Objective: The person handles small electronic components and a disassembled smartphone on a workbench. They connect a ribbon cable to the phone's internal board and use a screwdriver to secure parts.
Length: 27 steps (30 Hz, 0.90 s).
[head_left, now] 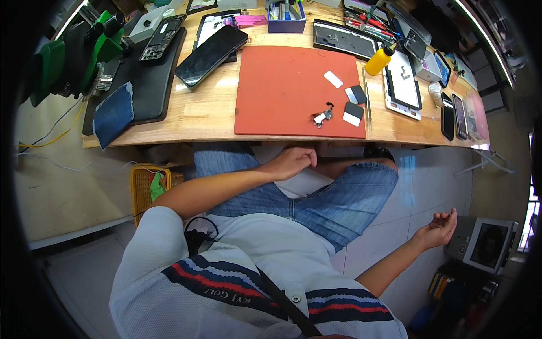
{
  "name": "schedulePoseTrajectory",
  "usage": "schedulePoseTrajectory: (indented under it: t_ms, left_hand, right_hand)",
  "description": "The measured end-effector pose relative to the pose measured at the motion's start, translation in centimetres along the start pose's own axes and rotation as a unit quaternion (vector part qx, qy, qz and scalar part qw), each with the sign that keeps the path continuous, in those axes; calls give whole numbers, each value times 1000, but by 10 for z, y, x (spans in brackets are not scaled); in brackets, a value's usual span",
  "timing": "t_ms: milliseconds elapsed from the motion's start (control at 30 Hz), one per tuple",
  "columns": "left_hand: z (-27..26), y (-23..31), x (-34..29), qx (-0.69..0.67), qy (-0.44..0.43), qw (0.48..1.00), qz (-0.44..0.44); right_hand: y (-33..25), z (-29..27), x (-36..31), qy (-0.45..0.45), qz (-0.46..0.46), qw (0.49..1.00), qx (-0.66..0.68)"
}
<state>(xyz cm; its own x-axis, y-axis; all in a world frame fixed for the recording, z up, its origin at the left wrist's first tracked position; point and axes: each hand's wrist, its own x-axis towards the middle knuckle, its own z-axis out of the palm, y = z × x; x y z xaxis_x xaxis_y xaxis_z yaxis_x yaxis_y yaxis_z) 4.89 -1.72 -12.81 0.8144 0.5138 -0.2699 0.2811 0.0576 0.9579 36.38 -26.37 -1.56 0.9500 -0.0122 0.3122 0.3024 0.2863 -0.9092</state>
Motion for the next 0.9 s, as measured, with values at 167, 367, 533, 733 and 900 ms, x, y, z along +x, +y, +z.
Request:
schedulePoseTrajectory:
  t_ms: [167,367,533,733,900]
  left_hand:
    - [17,-28,48,-27,57,996,68]
    - [29,31,-4,173,111,937,281]
    - [0,118,-41,304,349,797,388]
    - [-28,114,-24,393,411,793,218]
    - [-28,115,-19,405,384,811,173]
  right_hand:
    - [-42,-21,-6,-7,-58,998,27]
    - [-41,-6,-36,-51,-32,997,51]
    - [-17,39,-75,-120,63,989,57]
    - [11,83,-86,-248,135,951,123]
    - [25,98,-84,-273,155,939,140]
